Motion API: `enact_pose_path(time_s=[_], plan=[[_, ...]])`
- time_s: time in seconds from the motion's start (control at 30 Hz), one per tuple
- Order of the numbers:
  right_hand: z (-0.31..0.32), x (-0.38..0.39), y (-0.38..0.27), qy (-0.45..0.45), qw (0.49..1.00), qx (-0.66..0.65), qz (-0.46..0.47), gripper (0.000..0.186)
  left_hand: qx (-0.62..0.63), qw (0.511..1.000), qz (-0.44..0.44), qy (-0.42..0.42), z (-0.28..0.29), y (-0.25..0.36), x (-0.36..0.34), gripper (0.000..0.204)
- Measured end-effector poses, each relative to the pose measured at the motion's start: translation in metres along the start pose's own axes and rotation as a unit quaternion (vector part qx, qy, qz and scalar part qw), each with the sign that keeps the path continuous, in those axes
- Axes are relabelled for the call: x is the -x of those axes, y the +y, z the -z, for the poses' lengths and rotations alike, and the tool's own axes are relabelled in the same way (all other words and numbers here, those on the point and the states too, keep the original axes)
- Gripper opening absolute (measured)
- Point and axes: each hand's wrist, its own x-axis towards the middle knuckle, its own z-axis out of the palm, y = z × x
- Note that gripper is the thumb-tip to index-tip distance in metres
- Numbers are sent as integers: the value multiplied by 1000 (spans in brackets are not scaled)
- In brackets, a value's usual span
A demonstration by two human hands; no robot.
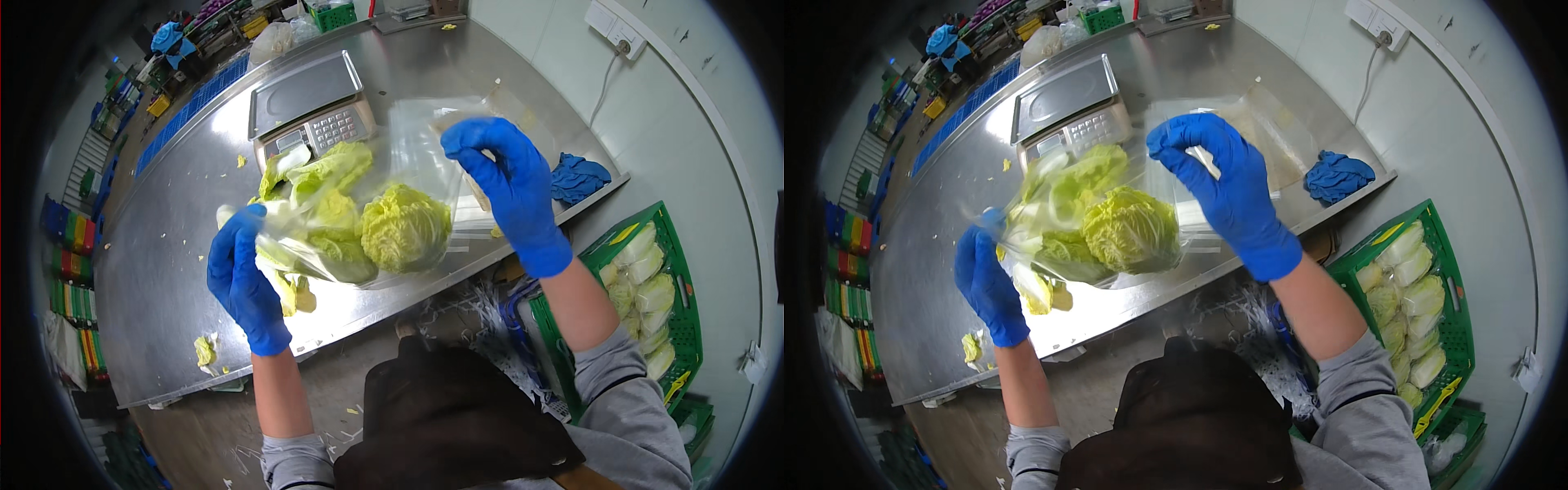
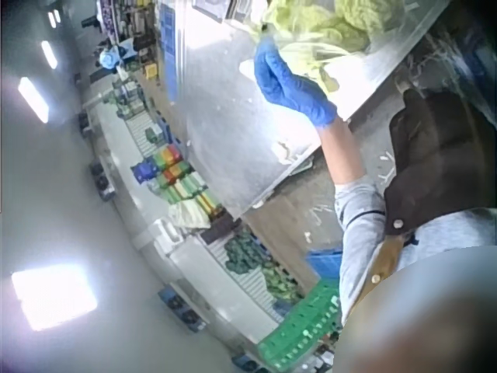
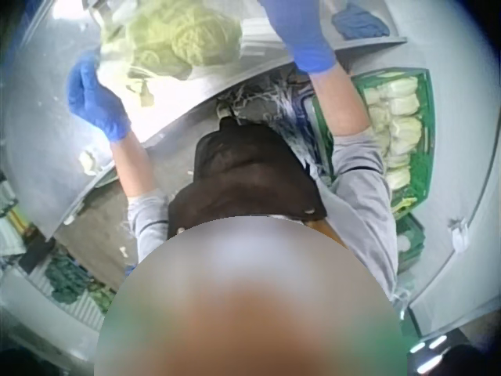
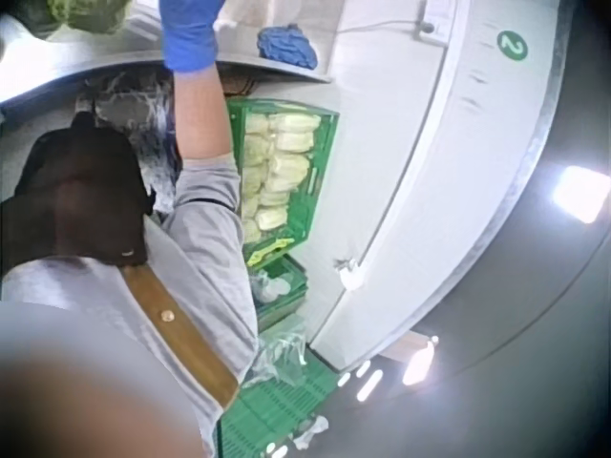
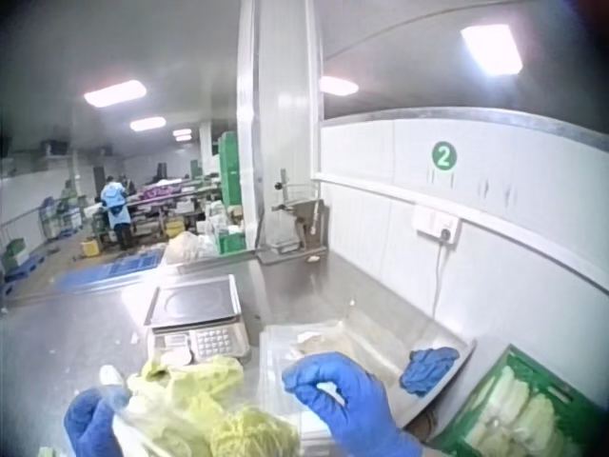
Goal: Weighing Napa cabbage, trimming leaves, and packing them into plastic bags.
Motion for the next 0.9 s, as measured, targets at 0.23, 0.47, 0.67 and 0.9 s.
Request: enact_pose_path(time_s=[0.23,0.47,0.67,0.9], plan=[[5,25,27,21,996,-21,-81,11,94,994,55,11,-5,-47,-3,16],[-12,63,68,112,955,-88,-261,20,39,990,135,22,-37,-84,6,15],[-2,192,53,77,826,21,-558,17,-36,922,385,3,-3,-114,118,16],[-5,215,36,87,783,16,-616,10,-44,874,481,-52,15,-134,146,17]])
